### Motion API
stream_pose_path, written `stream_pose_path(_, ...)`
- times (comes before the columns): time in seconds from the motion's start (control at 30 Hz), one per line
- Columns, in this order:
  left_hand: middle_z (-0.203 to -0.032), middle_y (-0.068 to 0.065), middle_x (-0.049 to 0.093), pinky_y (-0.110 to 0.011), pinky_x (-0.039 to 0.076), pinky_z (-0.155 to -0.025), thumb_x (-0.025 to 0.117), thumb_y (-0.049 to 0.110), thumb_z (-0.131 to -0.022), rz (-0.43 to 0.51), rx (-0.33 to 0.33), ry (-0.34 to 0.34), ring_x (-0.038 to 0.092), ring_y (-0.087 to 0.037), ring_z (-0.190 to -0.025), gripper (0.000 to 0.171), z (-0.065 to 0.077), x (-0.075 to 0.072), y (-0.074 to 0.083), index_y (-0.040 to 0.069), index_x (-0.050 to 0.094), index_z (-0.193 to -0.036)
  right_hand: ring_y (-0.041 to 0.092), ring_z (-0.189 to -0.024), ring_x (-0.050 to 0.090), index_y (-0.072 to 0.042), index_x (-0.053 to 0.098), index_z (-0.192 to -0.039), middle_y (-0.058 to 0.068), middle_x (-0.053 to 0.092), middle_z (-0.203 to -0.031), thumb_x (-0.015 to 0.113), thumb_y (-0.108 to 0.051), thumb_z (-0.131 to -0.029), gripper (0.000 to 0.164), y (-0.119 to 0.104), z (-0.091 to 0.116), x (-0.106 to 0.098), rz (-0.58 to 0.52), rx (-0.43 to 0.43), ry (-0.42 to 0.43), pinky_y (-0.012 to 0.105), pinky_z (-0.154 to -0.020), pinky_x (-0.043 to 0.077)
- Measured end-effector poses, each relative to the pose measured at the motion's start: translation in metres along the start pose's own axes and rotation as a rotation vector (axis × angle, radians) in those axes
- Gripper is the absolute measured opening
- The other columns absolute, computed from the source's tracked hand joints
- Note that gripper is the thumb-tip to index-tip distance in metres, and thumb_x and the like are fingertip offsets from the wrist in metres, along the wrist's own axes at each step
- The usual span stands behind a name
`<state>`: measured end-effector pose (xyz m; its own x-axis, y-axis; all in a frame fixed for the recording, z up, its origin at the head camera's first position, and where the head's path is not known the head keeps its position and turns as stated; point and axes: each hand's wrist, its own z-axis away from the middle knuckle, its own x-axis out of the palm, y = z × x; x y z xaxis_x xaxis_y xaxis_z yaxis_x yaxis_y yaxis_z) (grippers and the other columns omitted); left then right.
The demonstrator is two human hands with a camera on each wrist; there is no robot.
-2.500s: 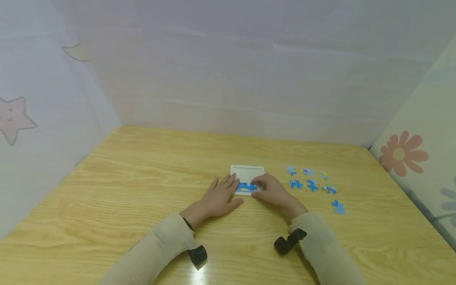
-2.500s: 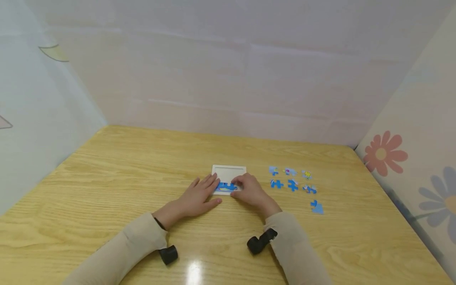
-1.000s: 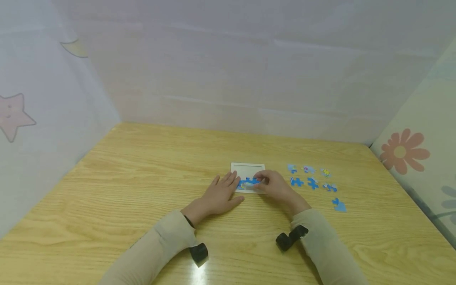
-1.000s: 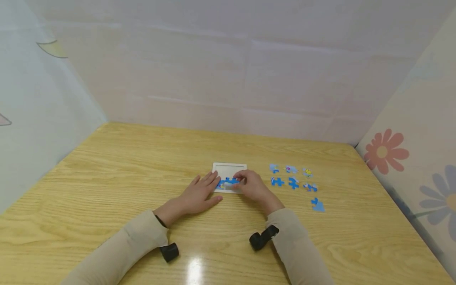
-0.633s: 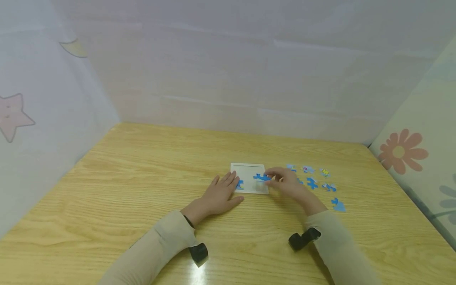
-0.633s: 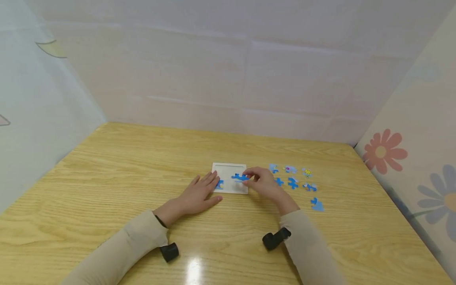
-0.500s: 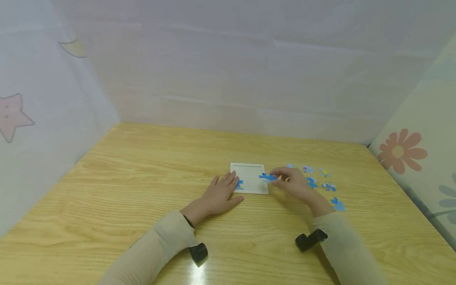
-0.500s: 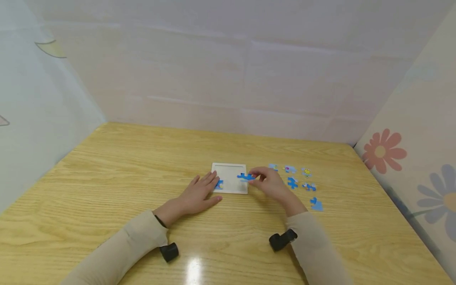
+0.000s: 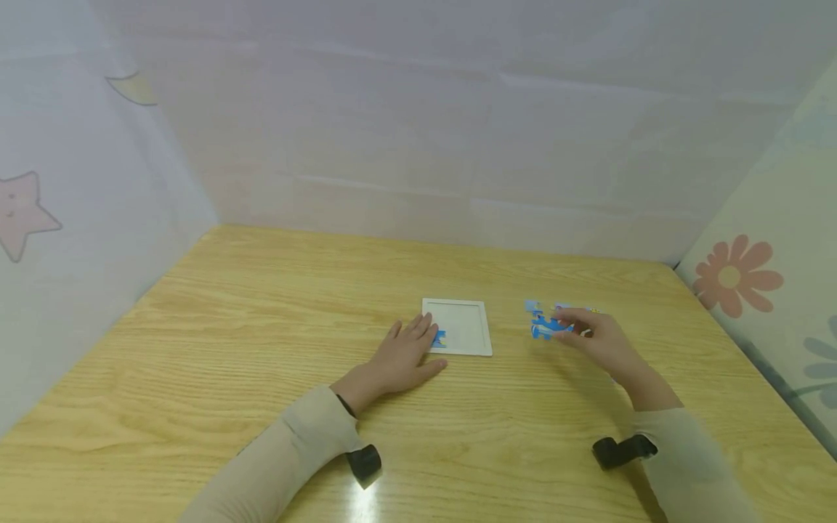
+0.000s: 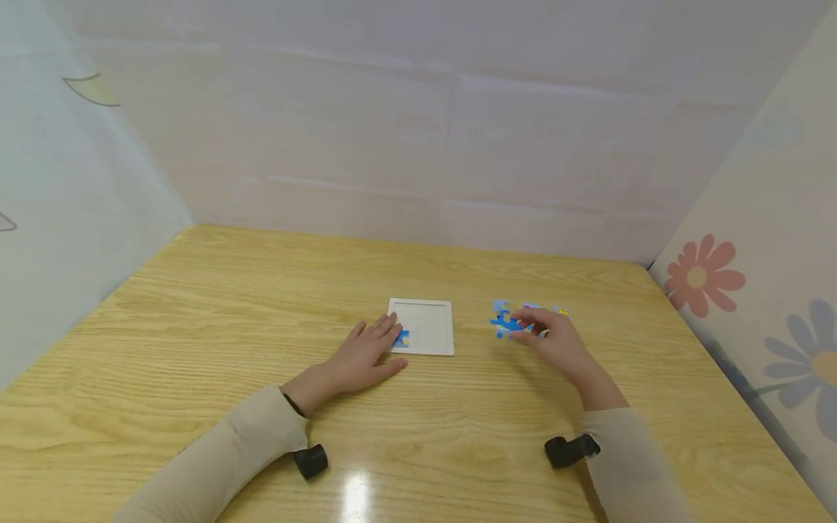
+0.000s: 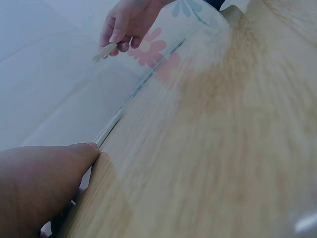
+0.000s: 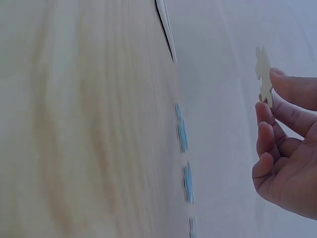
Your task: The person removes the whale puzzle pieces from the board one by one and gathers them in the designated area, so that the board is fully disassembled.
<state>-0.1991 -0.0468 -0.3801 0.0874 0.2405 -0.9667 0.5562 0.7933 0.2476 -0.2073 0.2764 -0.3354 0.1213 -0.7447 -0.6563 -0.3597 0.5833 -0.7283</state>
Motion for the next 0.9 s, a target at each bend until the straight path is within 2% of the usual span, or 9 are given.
stream_pose_path(0.03,-0.140,-0.017,0.015,-0.049,0.008,-0.098,0.037,0.046,-0.089,0.002,-0.001,-0.001,0.010,-0.026,-0.128,0.066,0.000,0.000,0.000,-0.001,0.027,-0.134,0.017,-0.074,0.046,0.001,0.056,-0.110,0.017,0.053,-0.110,0.060,-0.018,-0.082,0.034,0.002,0.002,-0.003,0.008,-0.003,0.003,0.027,-0.056,0.040)
stream_pose_path(0.17,-0.139,-0.018,0.015,-0.049,0.008,-0.098,0.037,0.046,-0.089,0.011,-0.003,0.003,0.010,-0.027,-0.128,0.066,0.001,-0.001,0.000,-0.002,0.027,-0.133,0.015,-0.073,0.046,0.002,0.055,-0.111,0.013,0.056,-0.096,0.059,-0.017,-0.083,0.034,0.010,0.009,-0.012,0.020,-0.010,0.020,0.027,-0.057,0.040)
stream_pose_path(0.5,-0.140,-0.017,0.015,-0.048,0.006,-0.098,0.036,0.047,-0.089,0.033,-0.005,0.015,0.009,-0.026,-0.128,0.067,0.002,0.000,-0.002,-0.002,0.027,-0.134,0.011,-0.076,0.048,0.002,0.053,-0.113,0.010,0.052,-0.095,0.056,-0.019,-0.085,0.035,0.027,0.029,-0.023,0.031,0.015,0.046,0.030,-0.060,0.043)
stream_pose_path(0.73,-0.140,-0.017,0.014,-0.048,0.007,-0.098,0.036,0.047,-0.089,0.029,-0.006,0.016,0.009,-0.026,-0.128,0.067,0.002,0.001,-0.003,-0.002,0.027,-0.134,0.013,-0.073,0.050,0.004,0.054,-0.111,0.002,0.054,-0.088,0.057,-0.017,-0.084,0.035,0.040,0.037,-0.028,-0.005,0.048,0.047,0.030,-0.058,0.043)
stream_pose_path(0.9,-0.140,-0.017,0.014,-0.048,0.006,-0.098,0.035,0.048,-0.089,0.031,-0.012,0.011,0.009,-0.025,-0.128,0.068,0.002,0.000,-0.002,-0.002,0.026,-0.134,0.013,-0.073,0.054,0.008,0.051,-0.113,0.008,0.055,-0.094,0.057,-0.014,-0.084,0.037,0.047,0.042,-0.028,-0.065,0.088,0.006,0.030,-0.060,0.044)
